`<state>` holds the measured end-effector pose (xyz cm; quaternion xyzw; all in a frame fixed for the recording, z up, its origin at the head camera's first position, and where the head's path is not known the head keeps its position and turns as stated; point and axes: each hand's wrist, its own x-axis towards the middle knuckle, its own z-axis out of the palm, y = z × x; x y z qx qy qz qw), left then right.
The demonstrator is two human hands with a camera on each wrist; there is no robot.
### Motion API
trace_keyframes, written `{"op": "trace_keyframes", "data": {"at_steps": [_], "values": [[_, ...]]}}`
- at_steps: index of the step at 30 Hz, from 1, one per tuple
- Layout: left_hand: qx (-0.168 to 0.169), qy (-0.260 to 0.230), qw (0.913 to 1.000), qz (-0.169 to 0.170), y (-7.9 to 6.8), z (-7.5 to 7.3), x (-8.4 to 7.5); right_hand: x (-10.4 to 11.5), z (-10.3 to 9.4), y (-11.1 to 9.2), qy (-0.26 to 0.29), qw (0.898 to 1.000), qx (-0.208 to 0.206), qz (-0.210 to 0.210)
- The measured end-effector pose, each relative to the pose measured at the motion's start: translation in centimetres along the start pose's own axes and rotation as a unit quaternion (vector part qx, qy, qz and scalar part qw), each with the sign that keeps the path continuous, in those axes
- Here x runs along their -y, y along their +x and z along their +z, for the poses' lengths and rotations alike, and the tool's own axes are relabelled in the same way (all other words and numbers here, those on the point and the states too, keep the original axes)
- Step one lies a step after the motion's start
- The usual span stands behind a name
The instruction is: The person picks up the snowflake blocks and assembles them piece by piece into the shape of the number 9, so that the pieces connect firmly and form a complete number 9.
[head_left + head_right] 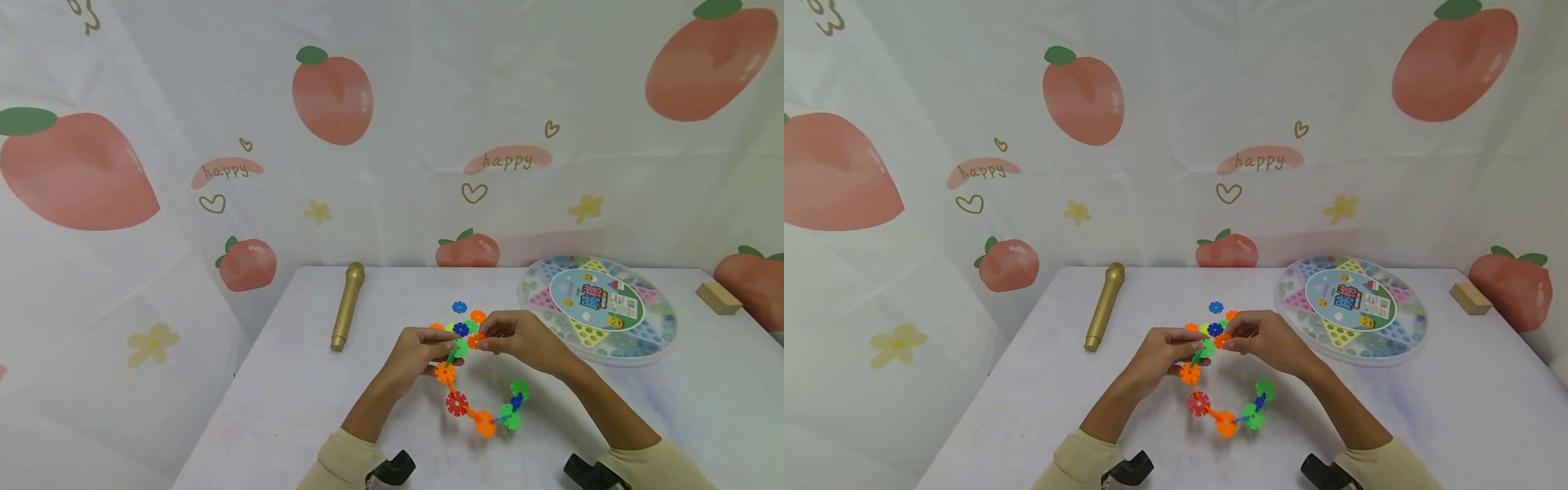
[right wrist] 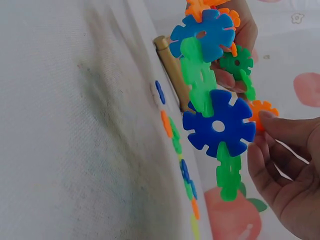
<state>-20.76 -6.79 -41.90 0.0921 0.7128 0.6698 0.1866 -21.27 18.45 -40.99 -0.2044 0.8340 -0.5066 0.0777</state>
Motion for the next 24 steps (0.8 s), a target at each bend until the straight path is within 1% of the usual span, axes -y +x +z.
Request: {"op": "trace_keyframes", "data": {"at_steps": [5,11,15,19,24], "values": [[-0.005,-0.005,1.0,-0.001,0.1,0.0,0.1,-0.1,0.0,0.0,0.004,1.0,0.004,-0.011],[-0.001,-0.01,1.0,0.002,0.1,0.1,0.2,0.1,0.4,0.0,0.004,1.0,-0.001,-0.007],[-0.014,-0.02,0.9997,0.003,0.1,0.3,0.3,0.1,0.6,-0.2,0.006,1.0,-0.011,-0.007],[-0.029,-0.031,0.9991,0.008,0.0,0.5,0.3,0.0,0.8,-0.2,0.006,1.0,-0.018,-0.019],[-0.04,-0.032,0.9986,0.008,0.0,0.8,0.3,-0.3,1.0,-0.2,0.013,0.999,-0.03,-0.035]]}}
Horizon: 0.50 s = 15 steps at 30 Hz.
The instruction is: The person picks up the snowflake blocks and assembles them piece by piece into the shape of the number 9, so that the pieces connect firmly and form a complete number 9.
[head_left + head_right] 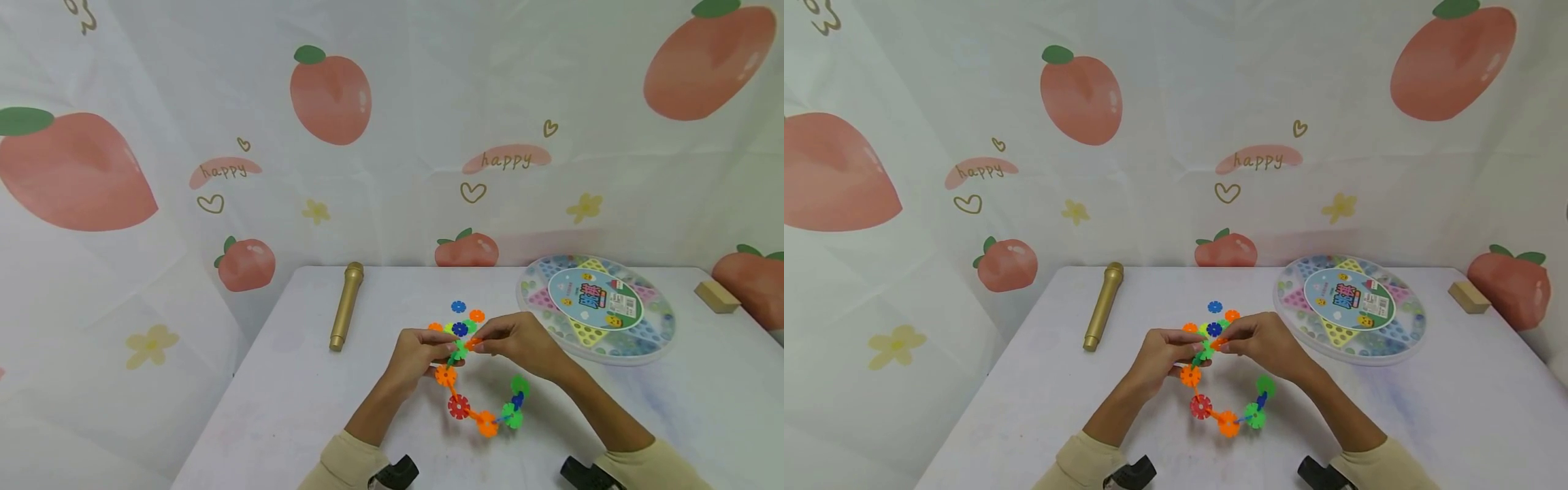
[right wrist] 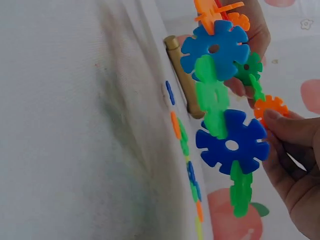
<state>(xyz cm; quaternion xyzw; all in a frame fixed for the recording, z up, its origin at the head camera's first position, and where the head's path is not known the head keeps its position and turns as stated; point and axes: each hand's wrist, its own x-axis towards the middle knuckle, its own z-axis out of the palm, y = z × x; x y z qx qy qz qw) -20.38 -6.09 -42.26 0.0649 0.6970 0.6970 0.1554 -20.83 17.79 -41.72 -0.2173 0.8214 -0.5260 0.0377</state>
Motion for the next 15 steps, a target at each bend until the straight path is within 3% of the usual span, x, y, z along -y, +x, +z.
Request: {"op": "trace_keyframes", "data": {"at_steps": [7,15], "values": [[-0.029,0.008,0.9995,-0.002,-0.06,0.28,0.21,-0.46,0.54,0.02,-0.022,1.0,-0.01,-0.019],[-0.03,0.031,0.999,0.01,-0.22,0.43,0.03,-0.66,0.47,-0.05,-0.018,0.999,-0.007,-0.03]]}}
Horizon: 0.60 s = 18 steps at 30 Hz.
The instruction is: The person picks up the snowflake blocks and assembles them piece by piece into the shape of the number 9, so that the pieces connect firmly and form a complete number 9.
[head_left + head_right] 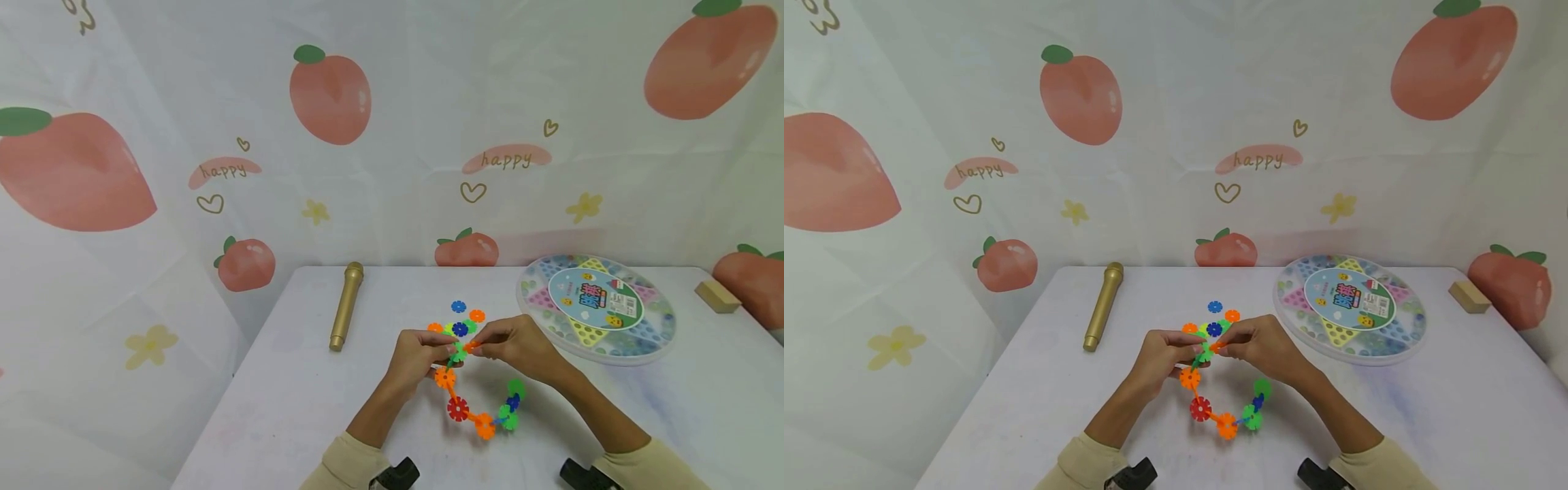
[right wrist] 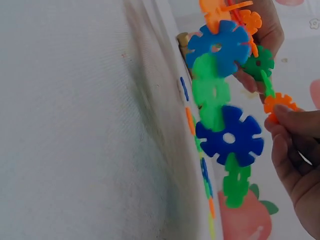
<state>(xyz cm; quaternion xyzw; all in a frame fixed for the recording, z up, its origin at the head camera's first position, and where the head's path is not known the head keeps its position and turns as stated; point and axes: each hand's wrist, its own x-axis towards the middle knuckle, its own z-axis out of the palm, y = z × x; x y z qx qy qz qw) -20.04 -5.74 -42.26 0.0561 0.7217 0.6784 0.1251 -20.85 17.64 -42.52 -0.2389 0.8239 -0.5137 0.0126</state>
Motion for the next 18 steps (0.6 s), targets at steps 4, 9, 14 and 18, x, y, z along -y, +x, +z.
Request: {"op": "trace_keyframes", "data": {"at_steps": [4,9,14,18], "values": [[0.008,-0.007,0.9999,-0.002,0.05,0.16,-0.14,-0.11,-0.21,-0.07,-0.008,1.0,0.003,0.013],[0.001,-0.014,0.9998,-0.011,-0.03,0.4,-0.15,-0.13,-0.16,-0.16,-0.001,1.0,-0.005,-0.001],[-0.012,-0.02,0.9996,-0.016,-0.08,0.54,0.04,0.0,0.21,-0.15,-0.004,1.0,-0.017,-0.018],[-0.018,-0.027,0.9994,-0.014,-0.1,0.57,0.15,0.02,0.39,-0.15,-0.006,1.0,-0.021,-0.007]]}}
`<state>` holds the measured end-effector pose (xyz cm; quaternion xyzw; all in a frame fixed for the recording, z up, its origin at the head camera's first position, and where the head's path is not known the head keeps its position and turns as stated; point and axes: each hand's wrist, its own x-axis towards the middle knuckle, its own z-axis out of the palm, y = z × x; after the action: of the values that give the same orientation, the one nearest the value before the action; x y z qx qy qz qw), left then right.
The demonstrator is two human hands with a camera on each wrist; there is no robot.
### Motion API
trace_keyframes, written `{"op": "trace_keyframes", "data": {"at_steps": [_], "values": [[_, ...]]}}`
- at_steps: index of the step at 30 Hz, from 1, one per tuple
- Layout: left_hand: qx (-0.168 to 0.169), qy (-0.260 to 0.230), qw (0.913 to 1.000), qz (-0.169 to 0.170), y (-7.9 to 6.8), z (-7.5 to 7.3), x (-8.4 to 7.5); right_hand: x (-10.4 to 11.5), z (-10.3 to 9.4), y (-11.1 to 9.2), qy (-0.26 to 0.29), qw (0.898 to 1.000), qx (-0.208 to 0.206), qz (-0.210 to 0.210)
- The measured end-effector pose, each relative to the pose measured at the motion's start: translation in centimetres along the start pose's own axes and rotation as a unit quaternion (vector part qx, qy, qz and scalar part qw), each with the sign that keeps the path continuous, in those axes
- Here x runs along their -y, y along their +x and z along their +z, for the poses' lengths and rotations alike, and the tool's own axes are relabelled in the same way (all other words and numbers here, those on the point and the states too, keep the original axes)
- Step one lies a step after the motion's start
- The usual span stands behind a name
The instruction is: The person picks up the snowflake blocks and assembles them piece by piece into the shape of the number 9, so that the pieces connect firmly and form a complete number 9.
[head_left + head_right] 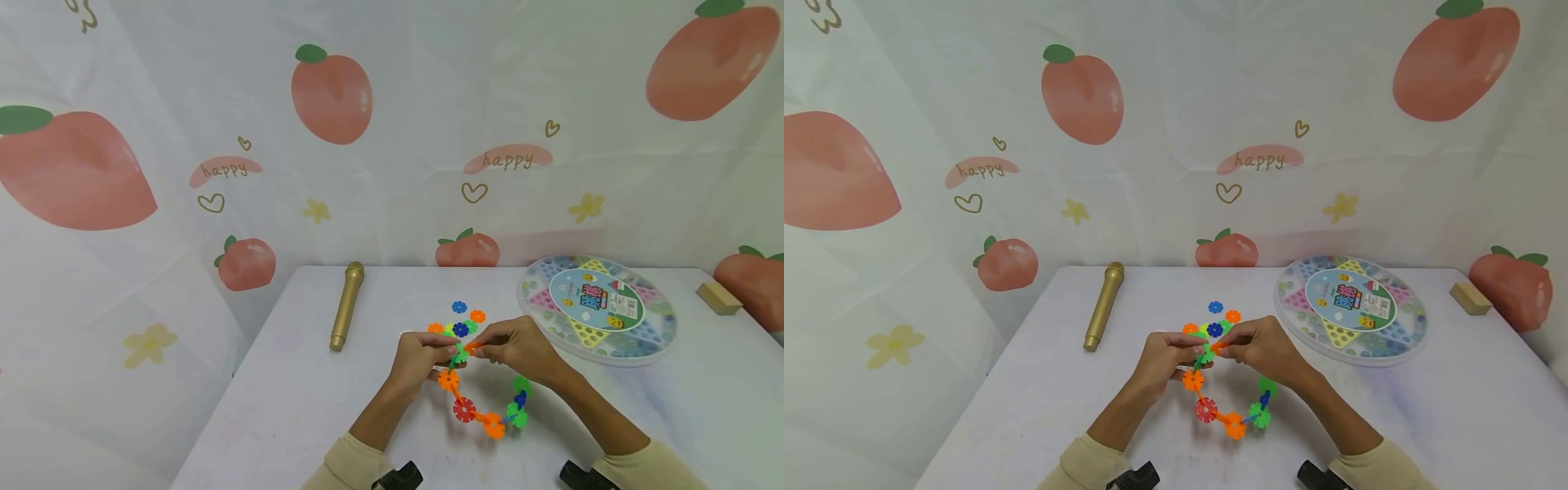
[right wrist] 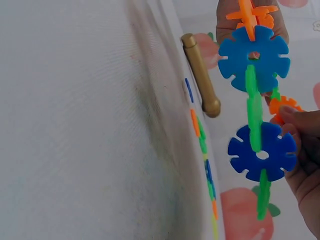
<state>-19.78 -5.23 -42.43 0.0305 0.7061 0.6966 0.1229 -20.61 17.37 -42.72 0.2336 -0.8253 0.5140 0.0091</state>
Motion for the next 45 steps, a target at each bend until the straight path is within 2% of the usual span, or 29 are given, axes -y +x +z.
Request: {"op": "trace_keyframes", "data": {"at_steps": [4,11,22,27,31,36,40,45], "values": [[-0.002,0.002,1.0,0.001,-0.1,0.1,0.1,-0.1,0.1,0.0,0.002,1.0,0.002,-0.003],[-0.001,0.019,0.9998,-0.003,-0.2,0.3,0.2,-0.3,0.1,0.1,-0.025,0.999,0.016,-0.036],[0.021,0.008,0.9998,-0.002,-0.1,0.3,0.2,0.0,-0.9,0.3,-0.008,0.999,0.035,-0.006],[0.041,0.034,0.9985,-0.011,-0.2,0.1,0.0,-0.1,-0.9,0.3,0.006,0.999,0.053,0.007],[0.06,0.051,0.9969,0.001,-0.3,0.1,-0.1,-0.4,-0.6,0.4,0.015,0.998,0.065,0.018],[0.064,0.042,0.9969,0.017,-0.2,0.1,-0.1,-0.8,-0.2,0.4,0.014,0.997,0.079,0.018],[0.055,0.044,0.9973,0.021,0.0,0.1,0.1,-0.8,-0.6,0.4,-0.014,0.996,0.081,0.021],[0.046,0.055,0.9973,0.014,0.5,-0.3,0.3,-1.0,-1.8,0.6,-0.056,0.996,0.056,0.036]]}}
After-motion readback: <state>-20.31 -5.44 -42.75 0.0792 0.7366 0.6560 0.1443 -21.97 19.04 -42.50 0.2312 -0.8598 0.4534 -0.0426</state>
